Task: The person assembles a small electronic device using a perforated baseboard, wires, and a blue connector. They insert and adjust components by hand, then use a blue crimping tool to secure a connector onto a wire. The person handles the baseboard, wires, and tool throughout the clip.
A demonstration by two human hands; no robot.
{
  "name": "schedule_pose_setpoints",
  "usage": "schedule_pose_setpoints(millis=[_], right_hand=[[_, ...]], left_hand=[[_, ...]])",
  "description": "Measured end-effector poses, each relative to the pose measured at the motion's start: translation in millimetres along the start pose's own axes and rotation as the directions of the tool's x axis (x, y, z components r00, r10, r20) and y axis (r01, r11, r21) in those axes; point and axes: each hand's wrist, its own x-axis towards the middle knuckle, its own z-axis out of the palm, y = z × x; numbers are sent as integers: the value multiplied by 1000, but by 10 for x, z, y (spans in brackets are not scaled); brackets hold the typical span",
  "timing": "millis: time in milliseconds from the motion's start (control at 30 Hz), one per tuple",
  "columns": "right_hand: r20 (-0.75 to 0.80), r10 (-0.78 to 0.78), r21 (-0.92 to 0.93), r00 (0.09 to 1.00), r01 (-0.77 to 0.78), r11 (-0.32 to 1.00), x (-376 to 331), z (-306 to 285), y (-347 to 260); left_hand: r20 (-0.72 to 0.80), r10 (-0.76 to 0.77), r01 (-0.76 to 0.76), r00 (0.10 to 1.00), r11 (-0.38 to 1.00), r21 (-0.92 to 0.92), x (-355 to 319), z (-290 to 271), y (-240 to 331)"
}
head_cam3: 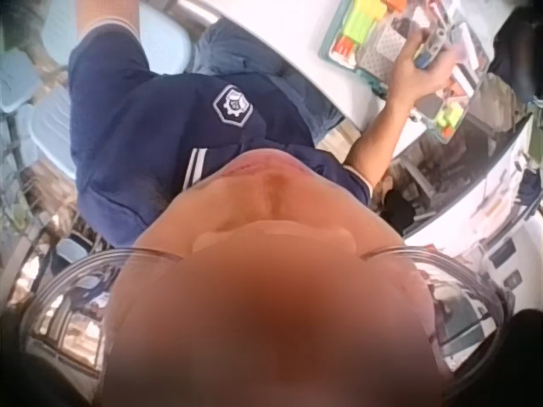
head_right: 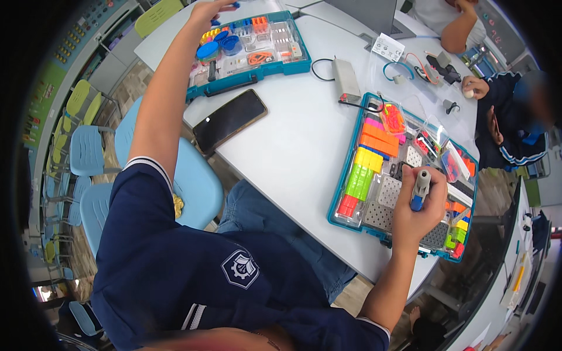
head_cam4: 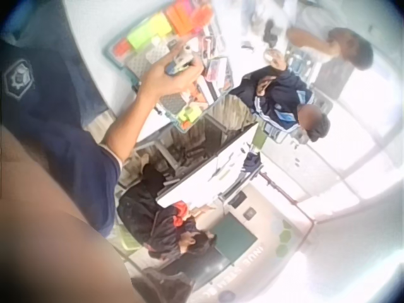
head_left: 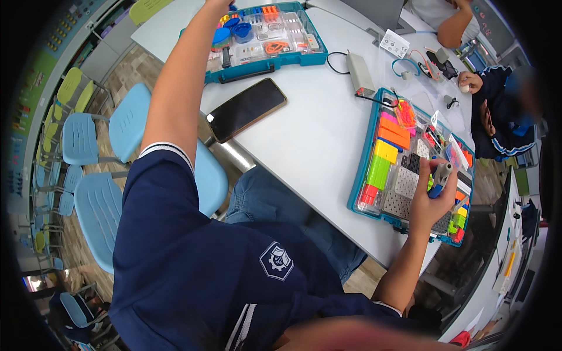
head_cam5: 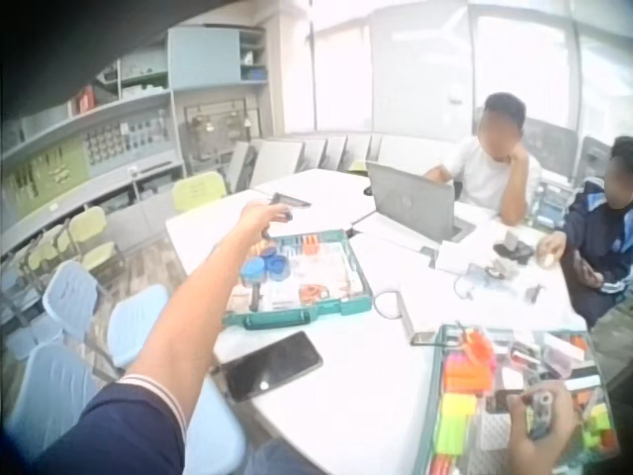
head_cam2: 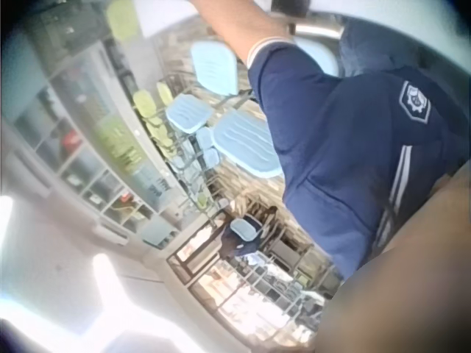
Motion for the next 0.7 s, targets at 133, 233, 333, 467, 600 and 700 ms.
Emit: schedule_pose_setpoints(millis=[133,233,333,467,600,700], right_hand=[[25,3,-36,1000,-2,999,2,32,66],[42,12,-51,999,-9,999,-7,49,116],[69,29,-72,997,-24,997,-19,50,143],[92,37,-73,995,-30,997,-20,54,151],[96,28,-101,995,-19,995,-17,56,150],[106,26,-103,994,-15,995,-21,61,149]], left_hand=[[32,-31,24,999,976,215,587,-175,-555],[114,-67,43,991,978,204,843,-134,-756],[218,-159,91,963,952,291,963,-25,-798],[237,-208,75,949,879,470,976,90,-724],[240,-233,73,943,843,533,1018,112,-715],[263,-217,35,940,830,557,1153,101,-822]])
